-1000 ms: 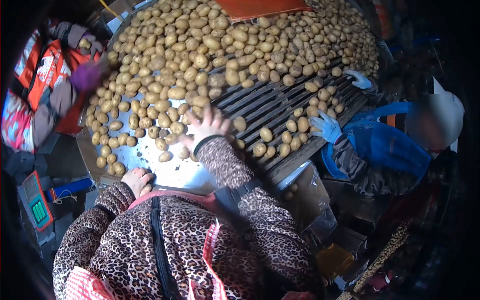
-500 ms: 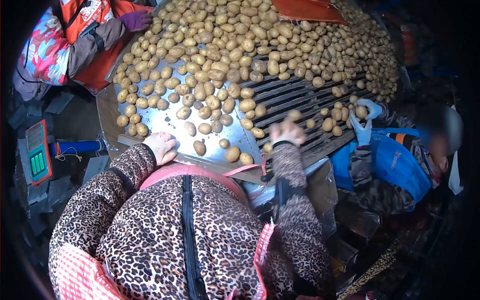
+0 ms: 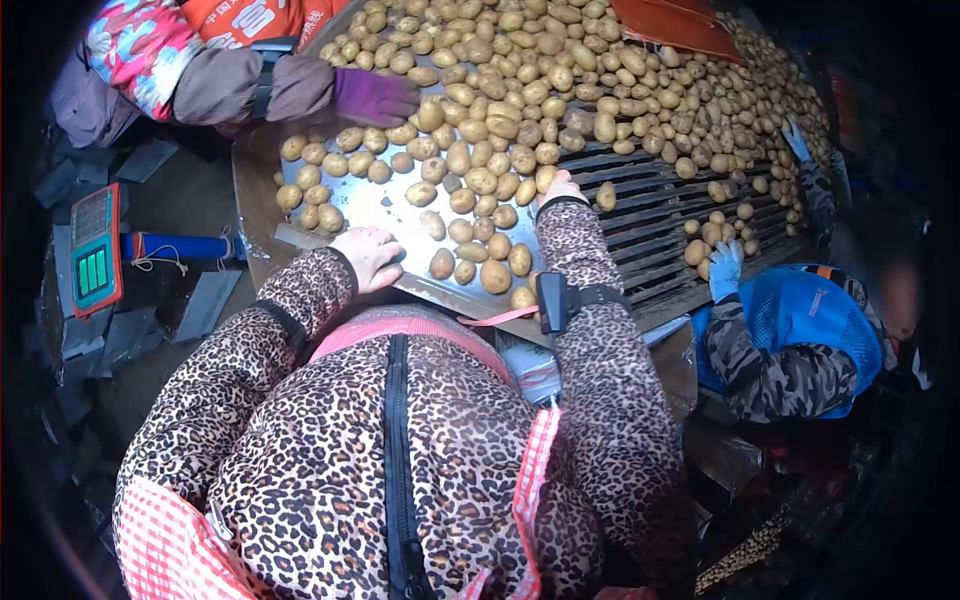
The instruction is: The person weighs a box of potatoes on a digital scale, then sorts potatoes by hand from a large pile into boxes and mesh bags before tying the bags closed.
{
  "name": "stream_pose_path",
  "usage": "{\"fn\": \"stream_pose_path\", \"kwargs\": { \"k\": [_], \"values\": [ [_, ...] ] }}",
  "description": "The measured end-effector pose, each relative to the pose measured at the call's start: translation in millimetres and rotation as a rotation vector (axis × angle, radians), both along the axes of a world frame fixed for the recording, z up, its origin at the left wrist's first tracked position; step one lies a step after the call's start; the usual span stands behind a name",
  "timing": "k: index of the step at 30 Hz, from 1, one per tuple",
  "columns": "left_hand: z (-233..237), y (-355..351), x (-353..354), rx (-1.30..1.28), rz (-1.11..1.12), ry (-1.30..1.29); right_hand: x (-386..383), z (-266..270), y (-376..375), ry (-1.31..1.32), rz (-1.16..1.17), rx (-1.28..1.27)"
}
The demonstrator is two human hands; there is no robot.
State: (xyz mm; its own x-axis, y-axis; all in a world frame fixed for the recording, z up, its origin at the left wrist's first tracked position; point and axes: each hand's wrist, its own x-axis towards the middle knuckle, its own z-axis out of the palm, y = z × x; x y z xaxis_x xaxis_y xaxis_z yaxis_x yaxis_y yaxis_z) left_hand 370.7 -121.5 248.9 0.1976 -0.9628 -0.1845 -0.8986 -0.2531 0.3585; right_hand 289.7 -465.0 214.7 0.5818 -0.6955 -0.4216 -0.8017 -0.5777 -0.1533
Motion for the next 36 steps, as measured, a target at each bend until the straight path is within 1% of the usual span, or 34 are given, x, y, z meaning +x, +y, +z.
{"fn": "stream_pose_path", "kwargs": {
  "k": [1,3,4,5,6,7,8,9,10,11,12,13,15,16,17,18,19,21,22,23,24,25,26,27,29,30,31,33,34,35,36],
  "values": [
    [-5.6,3.1,2.4,-0.063,-0.024,-0.004,-6.6,4.7,0.4,0.024,0.044,-0.017],
    [0.7,1.9,1.3,-0.024,0.018,0.033,-22.9,51.6,19.1,-0.044,0.017,0.103],
    [-2.1,2.0,5.5,-0.062,0.069,0.114,-39.2,-10.6,-19.0,-0.533,0.194,0.367],
    [-4.6,3.2,5.4,-0.101,0.126,0.185,-65.0,-8.3,-24.3,-0.700,-0.162,0.771],
    [-7.0,5.6,4.4,-0.136,0.182,0.258,-90.5,-4.1,-28.8,-0.903,-0.589,1.094],
    [-1.5,3.7,0.0,-0.201,0.225,0.271,-114.1,46.6,-1.5,-1.154,-0.652,1.118],
    [-7.4,-1.7,0.0,-0.215,0.171,0.251,-129.1,84.2,15.2,-1.162,-0.991,1.148],
    [-13.2,-10.5,-0.3,-0.230,0.116,0.231,-156.9,78.0,10.6,-1.262,-0.868,1.587],
    [0.9,-27.1,-5.8,-0.239,0.044,0.216,-170.7,88.4,21.9,-1.243,-0.773,1.531],
    [4.5,-43.8,-10.3,-0.306,-0.054,0.170,-171.8,112.7,45.6,-1.187,-1.088,1.399],
    [5.2,-61.8,-19.8,-0.304,-0.120,0.158,-180.6,104.4,55.5,-1.154,-1.121,1.356],
    [13.2,-82.0,-32.4,-0.077,-0.175,0.026,-180.3,109.4,73.5,-1.179,-1.199,1.360],
    [-0.1,-115.3,-51.3,0.067,-0.147,-0.161,-173.4,112.5,101.9,-1.146,-1.173,1.279],
    [-8.3,-126.4,-55.3,0.097,-0.148,-0.210,-178.2,105.4,103.3,-1.045,-1.118,1.403],
    [-6.9,-134.3,-60.3,0.129,-0.152,-0.254,-181.2,101.9,106.5,-0.939,-1.063,1.522],
    [-5.7,-137.5,-60.6,0.163,-0.165,-0.263,-183.6,98.6,107.6,-0.898,-0.906,1.696],
    [-3.5,-136.5,-53.9,0.187,-0.169,-0.104,-194.8,97.5,119.3,-0.943,-0.891,1.506],
    [26.6,-128.8,-33.5,0.168,-0.094,0.120,-199.5,95.3,130.1,-0.965,-0.815,1.382],
    [3.9,-127.2,-30.8,-0.020,0.039,0.260,-203.8,98.0,132.1,-0.954,-0.815,1.415],
    [25.7,-127.4,-36.6,-0.077,0.070,0.340,-205.5,98.3,135.3,-0.954,-0.838,1.415],
    [24.6,-132.6,-51.9,-0.133,-0.017,0.649,-205.0,98.2,139.4,-0.946,-0.854,1.418],
    [26.5,-132.8,-61.2,-0.164,-0.140,0.713,-202.6,99.1,143.0,-0.940,-0.863,1.420],
    [41.0,-134.6,-71.5,-0.189,-0.264,0.784,-198.6,100.3,146.8,-0.951,-0.894,1.417],
    [86.0,-135.0,-74.8,-0.183,-0.424,0.611,-193.3,103.8,154.8,-1.009,-0.945,1.308],
    [93.4,-153.8,-66.5,-0.084,-0.359,0.824,-211.7,103.9,147.2,-1.003,-1.011,1.397],
    [73.7,-160.7,-57.5,-0.142,-0.398,0.460,-221.5,109.1,144.2,-1.081,-1.075,1.472],
    [46.6,-164.4,-43.9,-0.208,-0.428,0.097,-231.3,108.9,144.3,-1.181,-1.093,1.474],
    [20.5,-164.9,-11.4,-0.189,-0.502,-0.222,-254.4,106.4,153.8,-1.472,-1.127,1.495],
    [6.3,-152.3,10.9,-0.321,-0.495,-0.295,-275.9,84.5,157.5,-1.597,-1.052,1.711],
    [34.0,-150.9,13.0,-0.176,-0.428,-0.194,-288.2,86.4,163.6,-1.620,-1.100,1.599],
    [20.8,-146.5,20.2,-0.153,-0.273,-0.384,-296.9,96.6,169.0,-1.625,-1.130,1.621]
  ]
}}
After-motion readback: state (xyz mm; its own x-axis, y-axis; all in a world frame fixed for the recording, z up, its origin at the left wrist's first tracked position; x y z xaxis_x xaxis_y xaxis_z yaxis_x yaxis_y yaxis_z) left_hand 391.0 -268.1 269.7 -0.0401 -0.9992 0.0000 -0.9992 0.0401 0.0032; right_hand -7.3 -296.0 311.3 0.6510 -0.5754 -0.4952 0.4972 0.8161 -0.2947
